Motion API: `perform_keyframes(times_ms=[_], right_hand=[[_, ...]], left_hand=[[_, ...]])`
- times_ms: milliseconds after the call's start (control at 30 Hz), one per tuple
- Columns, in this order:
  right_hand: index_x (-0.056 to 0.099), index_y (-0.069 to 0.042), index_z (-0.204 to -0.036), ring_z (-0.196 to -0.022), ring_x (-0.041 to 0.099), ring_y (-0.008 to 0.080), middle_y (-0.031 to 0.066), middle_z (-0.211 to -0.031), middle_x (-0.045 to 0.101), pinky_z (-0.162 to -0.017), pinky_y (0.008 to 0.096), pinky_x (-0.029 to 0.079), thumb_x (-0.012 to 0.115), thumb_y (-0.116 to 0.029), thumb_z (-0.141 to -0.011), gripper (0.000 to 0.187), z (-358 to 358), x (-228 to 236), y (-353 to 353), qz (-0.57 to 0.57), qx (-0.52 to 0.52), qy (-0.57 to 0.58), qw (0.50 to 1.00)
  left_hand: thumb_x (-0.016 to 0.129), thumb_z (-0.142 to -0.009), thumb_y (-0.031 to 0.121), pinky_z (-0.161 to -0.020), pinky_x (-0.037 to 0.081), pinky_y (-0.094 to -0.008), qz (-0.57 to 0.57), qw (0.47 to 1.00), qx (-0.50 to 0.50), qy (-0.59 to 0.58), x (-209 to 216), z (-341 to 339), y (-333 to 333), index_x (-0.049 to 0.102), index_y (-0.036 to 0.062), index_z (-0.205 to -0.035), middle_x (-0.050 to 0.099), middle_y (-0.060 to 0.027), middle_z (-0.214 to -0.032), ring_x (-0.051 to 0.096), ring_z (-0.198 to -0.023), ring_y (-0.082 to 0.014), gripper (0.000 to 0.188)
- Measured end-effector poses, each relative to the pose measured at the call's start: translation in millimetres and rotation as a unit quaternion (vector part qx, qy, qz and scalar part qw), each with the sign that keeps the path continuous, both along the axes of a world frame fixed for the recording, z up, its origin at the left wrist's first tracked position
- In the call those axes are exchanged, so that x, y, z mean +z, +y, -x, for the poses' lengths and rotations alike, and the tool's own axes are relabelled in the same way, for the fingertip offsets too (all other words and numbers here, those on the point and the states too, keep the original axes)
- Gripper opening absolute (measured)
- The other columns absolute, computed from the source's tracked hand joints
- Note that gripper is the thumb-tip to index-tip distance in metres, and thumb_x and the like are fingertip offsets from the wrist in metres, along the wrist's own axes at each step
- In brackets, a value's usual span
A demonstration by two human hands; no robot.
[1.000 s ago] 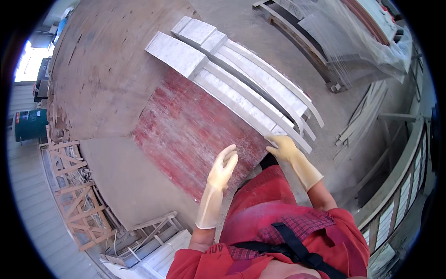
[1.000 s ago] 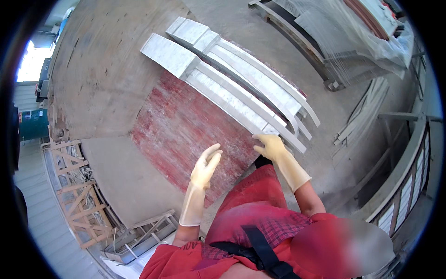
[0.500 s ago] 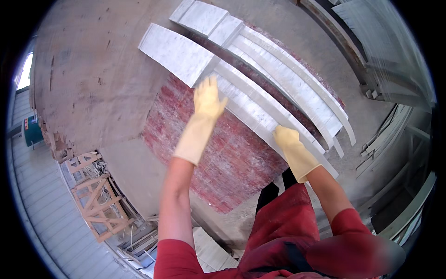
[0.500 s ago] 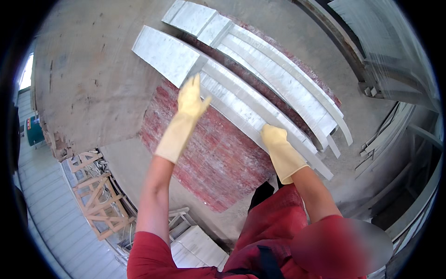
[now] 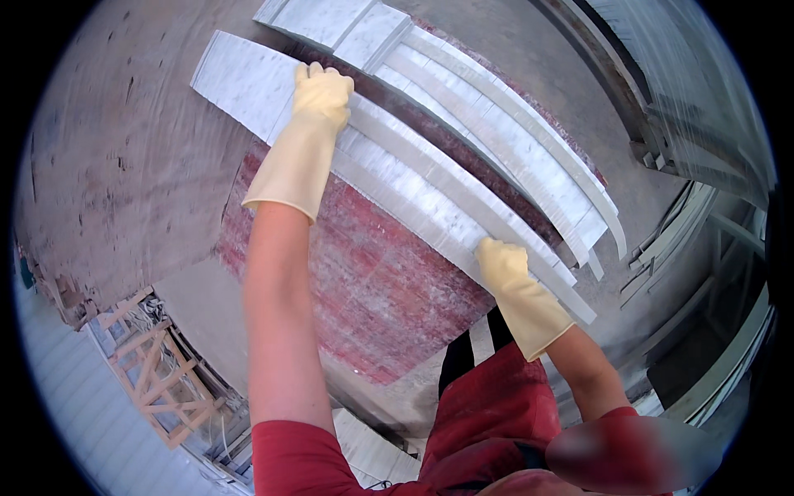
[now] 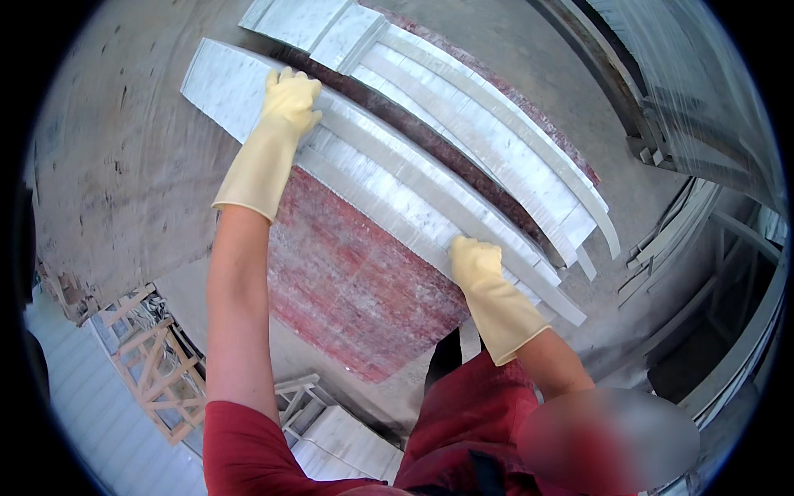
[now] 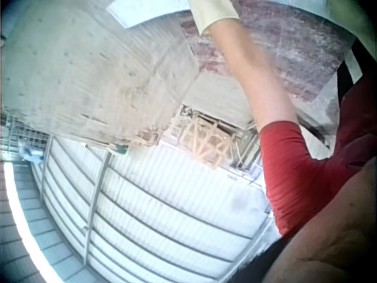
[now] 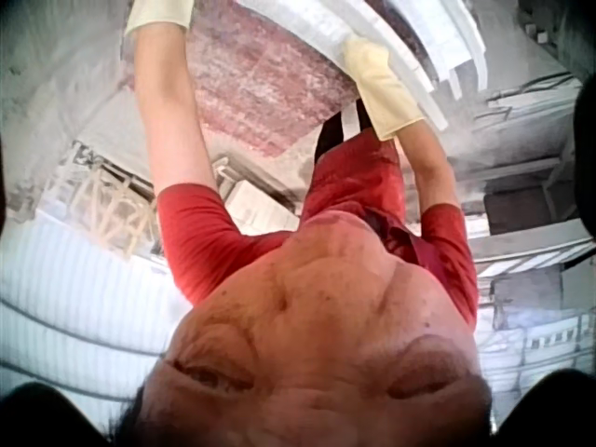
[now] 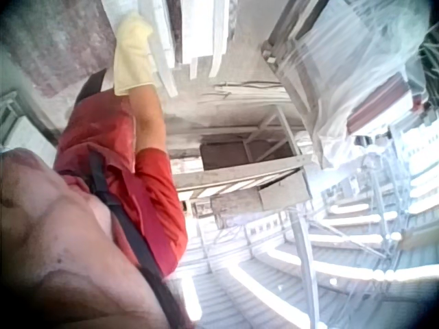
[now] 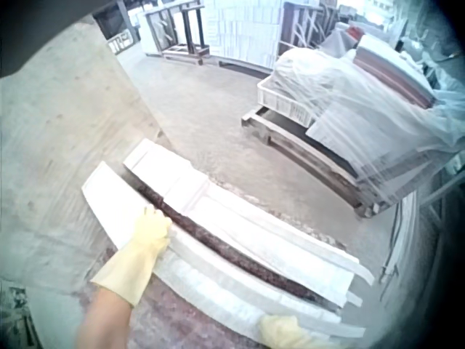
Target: The person repeatedly picks up white rectangular tiles from a stack on the floor and places them onto a large metal mesh rack. The tiles are arranged in neat rows on the rack surface.
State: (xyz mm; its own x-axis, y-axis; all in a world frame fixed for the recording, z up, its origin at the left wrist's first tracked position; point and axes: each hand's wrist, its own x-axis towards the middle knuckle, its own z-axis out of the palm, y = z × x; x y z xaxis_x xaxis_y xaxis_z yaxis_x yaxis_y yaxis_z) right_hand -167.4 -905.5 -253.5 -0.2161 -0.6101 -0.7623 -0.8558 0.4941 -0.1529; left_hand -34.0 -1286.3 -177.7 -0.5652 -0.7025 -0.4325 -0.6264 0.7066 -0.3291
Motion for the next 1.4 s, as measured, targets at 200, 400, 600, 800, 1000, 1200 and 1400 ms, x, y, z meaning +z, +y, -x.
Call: perform_keyframes(times_ms=[200, 400, 600, 800, 1000, 1200, 1400], right_hand=[[0.082, -0.009, -0.096, -0.098, 0.082, 0.0377, 0.0169, -0.101, 0.083, -0.084, 0.0474, 0.064, 0.069, -0.016, -0.097, 0.015, -1, -9, 6, 0.031, 0.011, -0.002, 0.999], [0.083, -0.008, -0.097, -0.101, 0.082, 0.0386, 0.0182, -0.103, 0.083, -0.085, 0.0489, 0.064, 0.069, -0.016, -0.097, 0.016, -1, -6, 1, 0.008, -0.013, -0.011, 1.0], [0.084, -0.008, -0.098, -0.101, 0.082, 0.0395, 0.0189, -0.105, 0.083, -0.086, 0.0506, 0.064, 0.068, -0.013, -0.096, 0.017, 2, -3, 1, 0.014, -0.023, -0.017, 0.999], [0.083, -0.008, -0.096, -0.1, 0.082, 0.0394, 0.0193, -0.104, 0.083, -0.085, 0.0511, 0.064, 0.067, -0.01, -0.094, 0.017, 2, -6, 8, 0.033, -0.011, -0.03, 0.999], [0.083, -0.007, -0.097, -0.099, 0.082, 0.0384, 0.0192, -0.104, 0.083, -0.085, 0.0501, 0.064, 0.067, -0.009, -0.095, 0.017, 1, -12, 10, 0.036, -0.002, -0.017, 0.999], [0.084, -0.009, -0.1, -0.099, 0.082, 0.0376, 0.0183, -0.103, 0.083, -0.085, 0.0506, 0.063, 0.067, -0.015, -0.099, 0.017, -2, -11, 8, 0.04, -0.007, -0.011, 0.999], [0.083, -0.009, -0.1, -0.102, 0.082, 0.0377, 0.0192, -0.104, 0.083, -0.087, 0.0516, 0.062, 0.065, -0.023, -0.102, 0.023, -1, -15, 11, 0.062, -0.009, -0.02, 0.998]], left_hand=[[0.074, -0.087, 0.012, -0.111, 0.047, -0.0501, -0.015, 0.998, -0.053, 0.03, -1, -7, 9, 0.086, 0.0155, -0.106, 0.078, -0.0115, -0.118, 0.067, -0.123, -0.0333, 0.023], [0.088, -0.082, 0.026, -0.119, 0.045, -0.0528, -0.012, 0.974, -0.032, 0.226, 5, -31, 19, 0.066, 0.0075, -0.144, 0.063, -0.02, -0.15, 0.059, -0.14, -0.0387, 0.068], [0.099, -0.075, 0.034, -0.124, 0.045, -0.0483, -0.095, 0.947, 0.152, 0.267, -4, -71, 15, 0.023, 0.0115, -0.175, 0.05, -0.0221, -0.164, 0.054, -0.145, -0.0417, 0.127], [0.099, -0.075, 0.034, -0.116, 0.054, -0.049, -0.075, 0.961, 0.222, 0.147, 9, -51, 17, 0.021, 0.015, -0.176, 0.057, -0.0208, -0.152, 0.061, -0.138, -0.0405, 0.129], [0.1, -0.071, 0.032, -0.114, 0.056, -0.0492, -0.064, 0.957, 0.246, 0.138, 14, -42, 20, 0.024, 0.0144, -0.176, 0.061, -0.0217, -0.148, 0.064, -0.136, -0.0408, 0.13], [0.099, -0.067, 0.026, -0.117, 0.053, -0.0512, -0.053, 0.901, 0.363, 0.23, 14, -45, 82, 0.027, 0.0111, -0.174, 0.061, -0.0251, -0.147, 0.062, -0.138, -0.0413, 0.13], [0.095, -0.066, 0.01, -0.126, 0.044, -0.0546, -0.262, 0.653, 0.541, 0.461, 4, -89, 231, 0.027, 0.0082, -0.173, 0.05, -0.0293, -0.161, 0.052, -0.149, -0.0401, 0.127]])
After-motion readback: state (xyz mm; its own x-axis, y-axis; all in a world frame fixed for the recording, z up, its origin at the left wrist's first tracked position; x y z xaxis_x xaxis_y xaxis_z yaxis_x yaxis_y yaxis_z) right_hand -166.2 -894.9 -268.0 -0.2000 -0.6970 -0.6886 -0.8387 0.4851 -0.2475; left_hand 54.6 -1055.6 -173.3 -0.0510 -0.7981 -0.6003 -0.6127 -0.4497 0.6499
